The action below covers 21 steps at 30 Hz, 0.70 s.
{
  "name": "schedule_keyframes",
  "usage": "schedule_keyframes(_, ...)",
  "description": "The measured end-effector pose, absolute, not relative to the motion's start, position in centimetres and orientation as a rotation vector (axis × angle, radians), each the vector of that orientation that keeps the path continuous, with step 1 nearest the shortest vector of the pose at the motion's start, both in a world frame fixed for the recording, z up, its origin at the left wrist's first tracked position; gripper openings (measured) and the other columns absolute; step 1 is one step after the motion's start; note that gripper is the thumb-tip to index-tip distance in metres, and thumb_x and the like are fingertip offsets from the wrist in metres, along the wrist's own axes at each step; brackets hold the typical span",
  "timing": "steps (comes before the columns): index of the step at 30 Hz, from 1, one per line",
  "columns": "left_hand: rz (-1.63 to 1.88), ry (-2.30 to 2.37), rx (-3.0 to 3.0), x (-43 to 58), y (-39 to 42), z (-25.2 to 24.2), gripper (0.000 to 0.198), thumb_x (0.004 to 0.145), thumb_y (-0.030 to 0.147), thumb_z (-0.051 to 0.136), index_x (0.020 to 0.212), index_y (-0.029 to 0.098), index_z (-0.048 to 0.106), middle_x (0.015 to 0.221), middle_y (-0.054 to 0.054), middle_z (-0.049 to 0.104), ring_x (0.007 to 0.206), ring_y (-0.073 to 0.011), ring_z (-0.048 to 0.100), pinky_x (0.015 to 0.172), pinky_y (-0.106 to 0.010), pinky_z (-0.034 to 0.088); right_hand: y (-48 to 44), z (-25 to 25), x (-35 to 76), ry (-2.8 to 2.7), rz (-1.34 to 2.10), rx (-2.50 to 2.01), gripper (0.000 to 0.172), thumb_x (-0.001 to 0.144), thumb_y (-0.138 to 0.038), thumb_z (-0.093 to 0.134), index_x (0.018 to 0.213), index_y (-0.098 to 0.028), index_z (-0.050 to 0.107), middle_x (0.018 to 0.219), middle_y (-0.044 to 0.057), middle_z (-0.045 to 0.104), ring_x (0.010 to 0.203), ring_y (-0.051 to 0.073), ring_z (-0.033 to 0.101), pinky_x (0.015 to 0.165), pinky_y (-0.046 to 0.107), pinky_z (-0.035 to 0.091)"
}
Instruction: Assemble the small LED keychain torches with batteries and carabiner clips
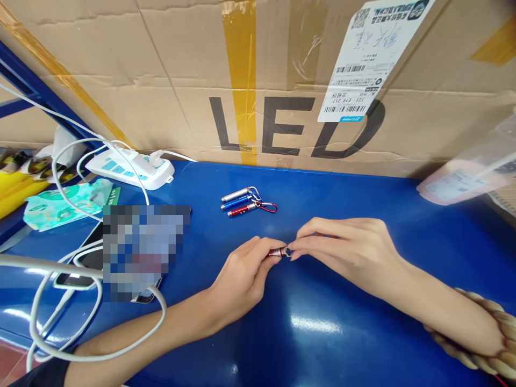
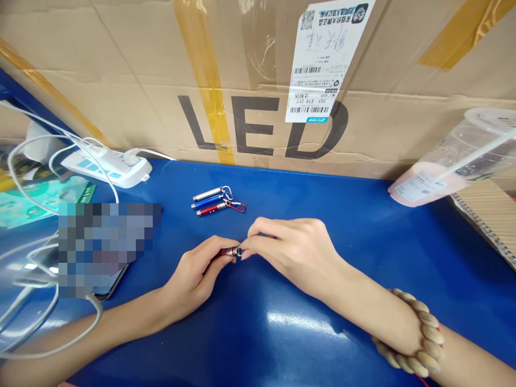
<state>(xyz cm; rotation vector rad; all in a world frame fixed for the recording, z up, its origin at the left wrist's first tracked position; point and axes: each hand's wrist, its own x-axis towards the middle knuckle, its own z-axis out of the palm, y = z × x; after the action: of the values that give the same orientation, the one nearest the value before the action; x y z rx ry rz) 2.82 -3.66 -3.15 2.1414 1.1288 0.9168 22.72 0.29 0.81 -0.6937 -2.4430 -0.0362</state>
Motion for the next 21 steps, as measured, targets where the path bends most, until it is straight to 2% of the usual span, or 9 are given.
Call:
schedule_keyframes(8, 1.034, 1.107, 2.13, 2.9, -4.0, -3.4, 0.015, 0.091, 0.009, 0.043, 0.099, 0.017, 0.052, 0.088, -0.003, 0.063, 0.078, -0.0129, 0.062, 0.069, -0.022, 0.048, 0.3, 1.1, 22.9, -2.436, -0.022, -0.677, 0.013, 0.087, -0.017, 0.056, 0.079, -0.023, 0.066, 0.076, -0.007, 0.067, 0.057, 0.004, 0.058, 0.051, 0.018, 0.035)
schedule_keyframes(13, 1.096, 1.061, 2.193, 2.9, -4.1, -3.7, 0.013, 0.09, 0.01, 0.044, 0.096, 0.018, 0.05, 0.084, -0.003, 0.064, 0.073, -0.0139, 0.061, 0.066, -0.025, 0.05, 0.2, 1.2, 22.6, -2.443, 0.26, -0.753, 0.013, 0.086, -0.021, 0.057, 0.077, -0.024, 0.065, 0.078, -0.008, 0.067, 0.061, 0.004, 0.06, 0.051, 0.017, 0.036)
schedule_keyframes(21, 1.119, 1.094, 2.205, 3.1, -4.2, -4.6, 0.01, 0.09, 0.01, 0.044, 0.089, 0.019, 0.049, 0.078, -0.002, 0.062, 0.069, -0.0137, 0.061, 0.062, -0.024, 0.05, 0.3, 0.1, 22.0, -2.364, 0.648, -0.943, 0.012, 0.081, -0.015, 0.06, 0.072, -0.021, 0.065, 0.073, -0.005, 0.065, 0.06, 0.006, 0.059, 0.051, 0.017, 0.038)
